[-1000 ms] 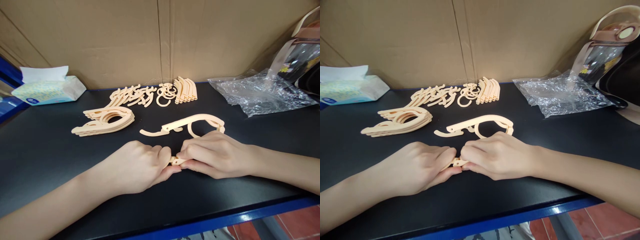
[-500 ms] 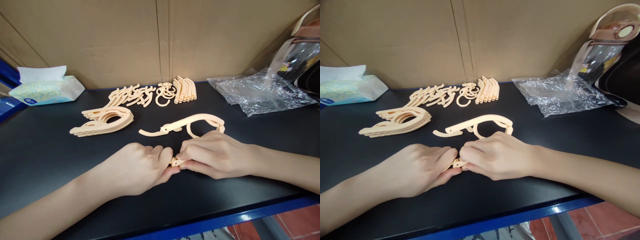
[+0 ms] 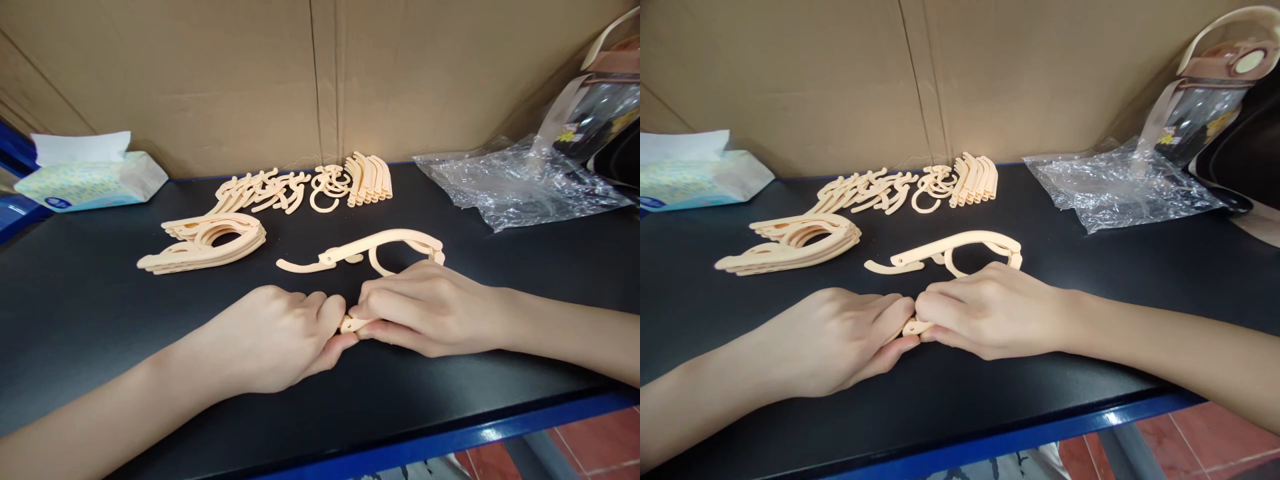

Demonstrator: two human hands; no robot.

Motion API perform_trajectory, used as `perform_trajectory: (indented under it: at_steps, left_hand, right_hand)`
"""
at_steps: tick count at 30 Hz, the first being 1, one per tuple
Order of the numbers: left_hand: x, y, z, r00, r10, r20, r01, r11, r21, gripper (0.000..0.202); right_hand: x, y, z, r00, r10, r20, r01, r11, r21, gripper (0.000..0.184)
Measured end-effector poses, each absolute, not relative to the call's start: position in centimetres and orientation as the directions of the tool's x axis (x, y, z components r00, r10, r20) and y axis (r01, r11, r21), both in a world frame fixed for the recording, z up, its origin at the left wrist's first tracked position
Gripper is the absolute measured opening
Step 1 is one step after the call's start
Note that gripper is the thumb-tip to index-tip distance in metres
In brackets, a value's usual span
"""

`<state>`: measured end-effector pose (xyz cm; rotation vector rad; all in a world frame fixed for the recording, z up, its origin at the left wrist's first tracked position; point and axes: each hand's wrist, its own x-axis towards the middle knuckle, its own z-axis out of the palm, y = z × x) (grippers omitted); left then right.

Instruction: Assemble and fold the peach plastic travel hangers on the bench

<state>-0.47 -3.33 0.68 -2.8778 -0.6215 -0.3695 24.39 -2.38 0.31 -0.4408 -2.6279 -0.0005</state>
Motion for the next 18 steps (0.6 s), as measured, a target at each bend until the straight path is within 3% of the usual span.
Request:
perform_trajectory:
  at_steps: [10, 18]
  left_hand:
    - [-0.3, -3.3, 0.7, 0.873, 0.393, 0.29, 0.444, -0.886, -0.136, 0.051]
    - [-0.2, -3.0, 1.8, 0.89, 0.411, 0.196, 0.42, -0.908, -0.006, 0.042]
  right_hand:
    - [24.2, -2.3, 0.5, -0.832, 0.301, 0.465, 0.317, 0.947, -0.046, 0.034]
    - [24.3, -2.1, 0.6, -0.832, 0.319, 0.454, 0.32, 0.944, -0.078, 0.03]
